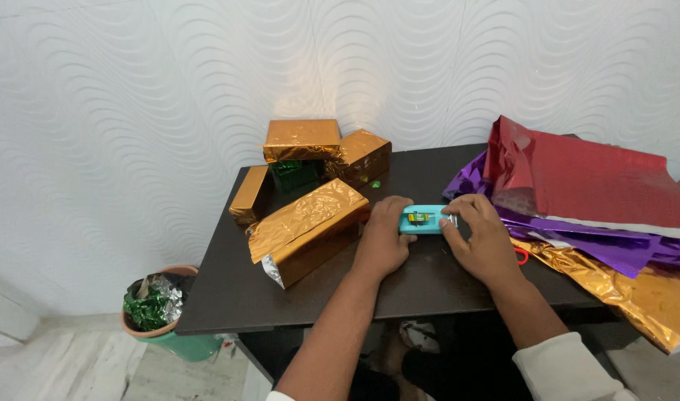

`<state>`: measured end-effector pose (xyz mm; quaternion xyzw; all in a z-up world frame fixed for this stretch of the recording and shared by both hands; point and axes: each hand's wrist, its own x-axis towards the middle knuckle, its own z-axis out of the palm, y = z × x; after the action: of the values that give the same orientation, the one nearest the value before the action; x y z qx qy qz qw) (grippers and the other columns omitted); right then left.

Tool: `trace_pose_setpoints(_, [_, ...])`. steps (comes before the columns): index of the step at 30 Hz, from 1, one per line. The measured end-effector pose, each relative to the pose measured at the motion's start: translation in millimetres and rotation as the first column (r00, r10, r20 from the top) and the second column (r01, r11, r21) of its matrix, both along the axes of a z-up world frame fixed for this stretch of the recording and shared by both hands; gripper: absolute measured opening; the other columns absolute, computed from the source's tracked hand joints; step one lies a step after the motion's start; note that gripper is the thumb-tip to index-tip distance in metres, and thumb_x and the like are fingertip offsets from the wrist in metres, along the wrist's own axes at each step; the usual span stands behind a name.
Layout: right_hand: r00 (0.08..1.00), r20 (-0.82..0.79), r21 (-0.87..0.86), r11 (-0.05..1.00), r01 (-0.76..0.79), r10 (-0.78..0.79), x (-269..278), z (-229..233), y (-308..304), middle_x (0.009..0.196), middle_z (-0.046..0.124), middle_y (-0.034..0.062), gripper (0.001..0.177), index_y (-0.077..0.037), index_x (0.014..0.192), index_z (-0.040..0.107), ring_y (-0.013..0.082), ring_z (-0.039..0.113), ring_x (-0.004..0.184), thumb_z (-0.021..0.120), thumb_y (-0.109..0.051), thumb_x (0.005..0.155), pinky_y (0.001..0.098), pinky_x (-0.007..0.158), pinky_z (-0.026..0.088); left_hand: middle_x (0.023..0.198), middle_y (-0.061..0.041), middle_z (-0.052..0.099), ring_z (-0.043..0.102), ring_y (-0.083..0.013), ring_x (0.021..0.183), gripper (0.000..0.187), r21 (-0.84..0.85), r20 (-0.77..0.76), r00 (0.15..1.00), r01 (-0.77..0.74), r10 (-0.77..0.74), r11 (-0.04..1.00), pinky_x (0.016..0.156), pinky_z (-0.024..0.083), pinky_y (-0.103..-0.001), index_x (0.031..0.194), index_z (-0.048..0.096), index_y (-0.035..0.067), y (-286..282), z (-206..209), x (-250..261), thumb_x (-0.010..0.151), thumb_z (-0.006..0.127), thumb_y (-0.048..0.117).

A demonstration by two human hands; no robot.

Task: The person wraps a small box with gold foil paper on a dark table. They fold the paper around the box, use a tape dispenser to secure the seams, and smooth the edges to complete the wrapping.

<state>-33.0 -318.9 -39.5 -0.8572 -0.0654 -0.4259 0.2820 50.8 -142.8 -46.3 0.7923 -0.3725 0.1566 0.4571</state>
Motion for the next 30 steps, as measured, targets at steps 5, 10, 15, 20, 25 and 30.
trace_pose_setpoints(5, [1.0,0.004,-0.016,0.999,0.027,-0.027,-8,1,6,0.11,0.062,0.0112,0.02,-0.005,0.106,0.071,0.028,0.065,0.102,0.073,-0.016,0.09,0.039,0.087,0.054,0.129,-0.014,0.061,0.055,-0.035,0.126,0.057,-0.007,0.155,0.988,0.026,-0.024,1.0,0.104,0.048,-0.043,0.125,0.058,0.003,3,1,-9,0.072,0.076,-0.008])
trace_pose_setpoints(10, [0.998,-0.03,-0.029,0.998,0.048,-0.049,-7,3,6,0.108,0.062,0.0109,0.017,-0.007,0.1,0.072,0.0274,0.066,0.096,0.076,-0.017,0.087,0.0391,0.08,0.055,0.128,-0.015,0.06,0.053,-0.0367,0.126,0.057,0.032,0.312,0.95,-0.006,-0.004,0.999,0.106,0.045,-0.045,0.123,0.057,0.001,1,3,-11,0.07,0.07,-0.013])
trace_pose_setpoints(15, [0.999,0.012,-0.045,0.998,0.052,-0.052,0,-3,4,0.109,0.063,0.0114,0.02,-0.006,0.099,0.072,0.0285,0.066,0.097,0.077,-0.018,0.084,0.0395,0.08,0.055,0.128,-0.014,0.059,0.052,-0.0359,0.126,0.061,0.062,0.338,0.941,-0.047,0.023,0.997,0.108,0.044,-0.045,0.123,0.06,0.003,1,1,-6,0.066,0.065,-0.016])
trace_pose_setpoints(20, [0.998,0.029,-0.081,0.995,0.054,-0.051,4,-5,3,0.109,0.064,0.0103,0.018,-0.006,0.097,0.071,0.0289,0.067,0.101,0.078,-0.015,0.083,0.0406,0.084,0.055,0.127,-0.013,0.059,0.052,-0.0352,0.126,0.067,0.049,0.312,0.949,-0.064,0.045,0.997,0.106,0.045,-0.045,0.127,0.063,0.005,1,-1,-6,0.063,0.068,-0.016])
trace_pose_setpoints(25, [0.997,0.025,-0.1,0.992,0.071,-0.069,1,-2,4,0.11,0.064,0.0105,0.017,-0.006,0.095,0.071,0.0303,0.066,0.103,0.078,-0.014,0.082,0.0419,0.083,0.055,0.126,-0.012,0.058,0.052,-0.0348,0.126,0.068,0.034,0.302,0.951,-0.077,0.063,0.996,0.107,0.046,-0.044,0.126,0.064,0.007,-1,0,-5,0.061,0.07,-0.015])
trace_pose_setpoints(30, [0.998,0.036,-0.087,0.995,0.053,-0.05,-3,-7,8,0.111,0.066,0.01,0.013,-0.007,0.095,0.07,0.0299,0.068,0.102,0.077,-0.013,0.085,0.0411,0.086,0.056,0.128,-0.011,0.058,0.052,-0.0346,0.127,0.067,0.028,0.35,0.933,-0.102,0.086,0.994,0.107,0.046,-0.044,0.126,0.064,0.007,1,-4,-6,0.063,0.072,-0.014])
